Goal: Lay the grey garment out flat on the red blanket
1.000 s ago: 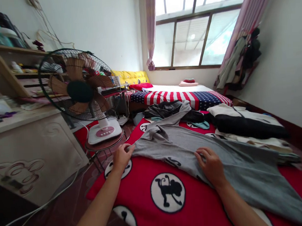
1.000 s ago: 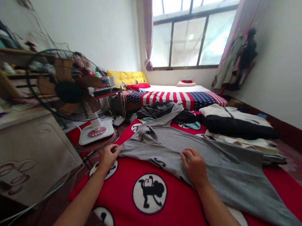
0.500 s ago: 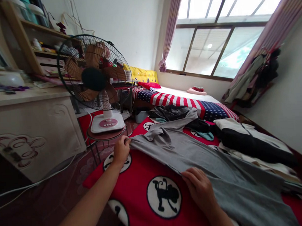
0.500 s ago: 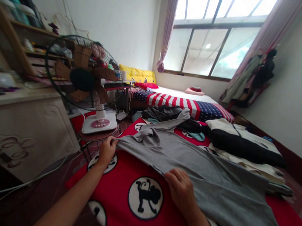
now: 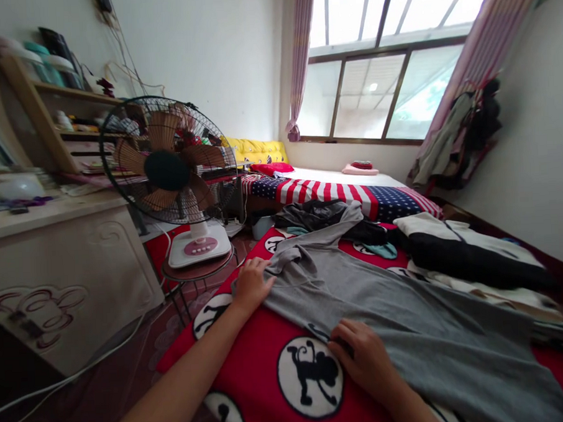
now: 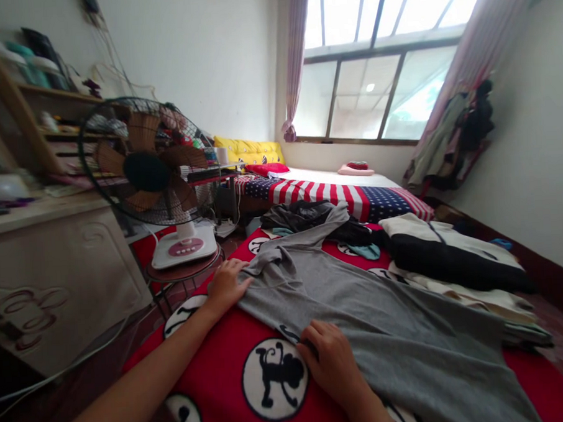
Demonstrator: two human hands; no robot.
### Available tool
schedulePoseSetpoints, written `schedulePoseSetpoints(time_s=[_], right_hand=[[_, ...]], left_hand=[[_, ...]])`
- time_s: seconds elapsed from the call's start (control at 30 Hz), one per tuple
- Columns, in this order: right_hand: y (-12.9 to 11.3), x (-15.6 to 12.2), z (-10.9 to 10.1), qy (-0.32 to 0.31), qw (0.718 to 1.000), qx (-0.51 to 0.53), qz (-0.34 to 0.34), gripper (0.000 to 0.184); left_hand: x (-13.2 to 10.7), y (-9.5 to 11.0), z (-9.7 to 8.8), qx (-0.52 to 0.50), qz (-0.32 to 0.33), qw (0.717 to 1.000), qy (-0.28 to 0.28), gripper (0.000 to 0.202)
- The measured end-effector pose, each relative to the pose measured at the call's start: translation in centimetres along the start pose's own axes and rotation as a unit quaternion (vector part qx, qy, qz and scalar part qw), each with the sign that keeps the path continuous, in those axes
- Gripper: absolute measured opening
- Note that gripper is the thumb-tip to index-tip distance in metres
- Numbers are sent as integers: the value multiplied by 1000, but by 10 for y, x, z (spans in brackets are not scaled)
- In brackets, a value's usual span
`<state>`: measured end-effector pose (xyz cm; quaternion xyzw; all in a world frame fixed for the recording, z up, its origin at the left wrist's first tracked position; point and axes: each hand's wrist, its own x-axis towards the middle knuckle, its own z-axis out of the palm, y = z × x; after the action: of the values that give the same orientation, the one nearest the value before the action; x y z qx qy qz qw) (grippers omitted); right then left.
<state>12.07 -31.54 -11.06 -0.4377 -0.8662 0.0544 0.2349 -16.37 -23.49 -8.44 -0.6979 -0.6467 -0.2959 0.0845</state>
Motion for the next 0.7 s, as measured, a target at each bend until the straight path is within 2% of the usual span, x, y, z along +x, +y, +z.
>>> schedulePoseSetpoints(time_s=[0.07,0.13,0.27,0.33,0.37,0.43,0.5,0.57,0.63,0.7], right_hand=[[-1,0,0,1,1000,4,6,8],[-1,0,1,4,1000,8,10,7],[0,1,0,19,1000,16,14,7],[-2,2,-2,31,999,16,13,10],[-3,2,-3,34,999,14,11,11],[-4,2,-5,37,999,8,5,12],[-4,3,-6,36,999,4,-1,13],[0,3,-5,40,999,0,-3,15],[4,3,-3,43,999,-3,-3,15],[6,1,-2,46,999,4,5,14]], left_hand=[[14,10,13,20,-16,998,-51,45],[29,12,22,30,-49,996,-68,41],[55,8,23,30,-112,993,-33,38],[57,16,21,20,-103,995,-7,41],[54,24,22,-1,-76,997,8,41],[41,47,29,-89,18,996,14,35],[22,72,40,-211,130,968,-37,27],[4,92,53,-290,213,925,-119,23],[-7,102,64,-311,248,902,-169,21],[-9,104,71,-307,253,899,-182,21]])
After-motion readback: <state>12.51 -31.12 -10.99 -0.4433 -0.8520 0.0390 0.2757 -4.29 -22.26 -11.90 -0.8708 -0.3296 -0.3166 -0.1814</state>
